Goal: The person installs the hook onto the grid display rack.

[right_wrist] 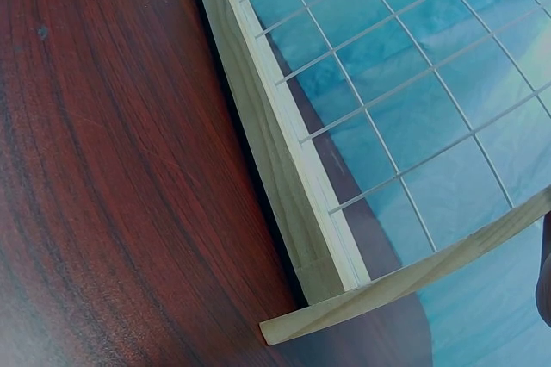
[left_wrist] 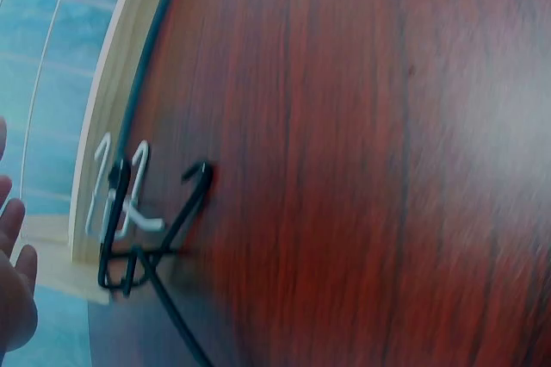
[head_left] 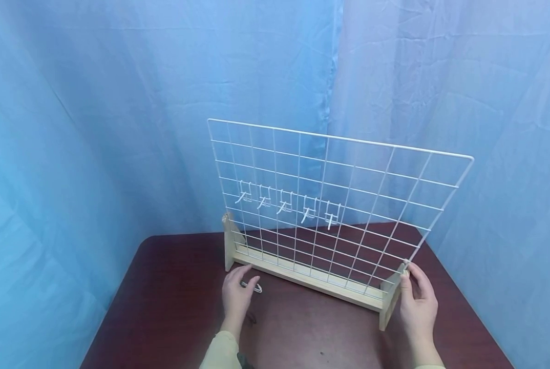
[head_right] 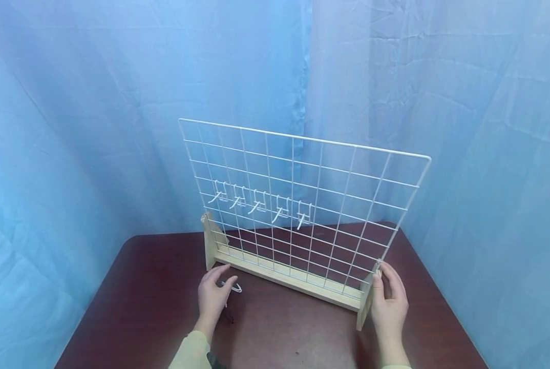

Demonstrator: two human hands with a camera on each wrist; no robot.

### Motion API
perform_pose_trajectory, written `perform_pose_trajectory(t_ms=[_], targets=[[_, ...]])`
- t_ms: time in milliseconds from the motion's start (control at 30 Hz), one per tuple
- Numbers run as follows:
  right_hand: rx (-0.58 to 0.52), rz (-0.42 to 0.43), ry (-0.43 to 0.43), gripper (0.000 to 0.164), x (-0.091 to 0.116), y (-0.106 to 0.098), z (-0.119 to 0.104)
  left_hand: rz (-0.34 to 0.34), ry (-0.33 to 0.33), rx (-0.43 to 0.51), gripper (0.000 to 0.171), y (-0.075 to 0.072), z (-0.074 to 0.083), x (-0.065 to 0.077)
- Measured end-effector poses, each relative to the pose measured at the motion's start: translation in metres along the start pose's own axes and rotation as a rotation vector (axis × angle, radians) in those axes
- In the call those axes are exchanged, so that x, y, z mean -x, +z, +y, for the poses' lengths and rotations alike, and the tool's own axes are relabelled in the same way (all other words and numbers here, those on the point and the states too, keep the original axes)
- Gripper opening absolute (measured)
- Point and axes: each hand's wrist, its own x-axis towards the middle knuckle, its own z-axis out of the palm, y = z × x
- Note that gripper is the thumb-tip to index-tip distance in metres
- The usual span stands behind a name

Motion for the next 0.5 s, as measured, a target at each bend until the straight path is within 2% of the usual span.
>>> perform_pose_trajectory(t_ms=[200, 333, 500], targets=[[0.007, 0.002, -0.001, 0.029, 0.001, 0.0, 0.0, -0.079, -0.014, 0.02, 0.036, -0.011, -0.009, -0.007], [0.012, 0.003, -0.001, 0.029, 0.0, 0.0, 0.003, -0.125, -0.024, 0.001, 0.035, -0.015, -0.017, -0.009], [0.019, 0.003, 0.012, 0.031, -0.002, 0.0, 0.025, -0.155, -0.03, -0.036, 0.034, -0.019, -0.024, -0.009]])
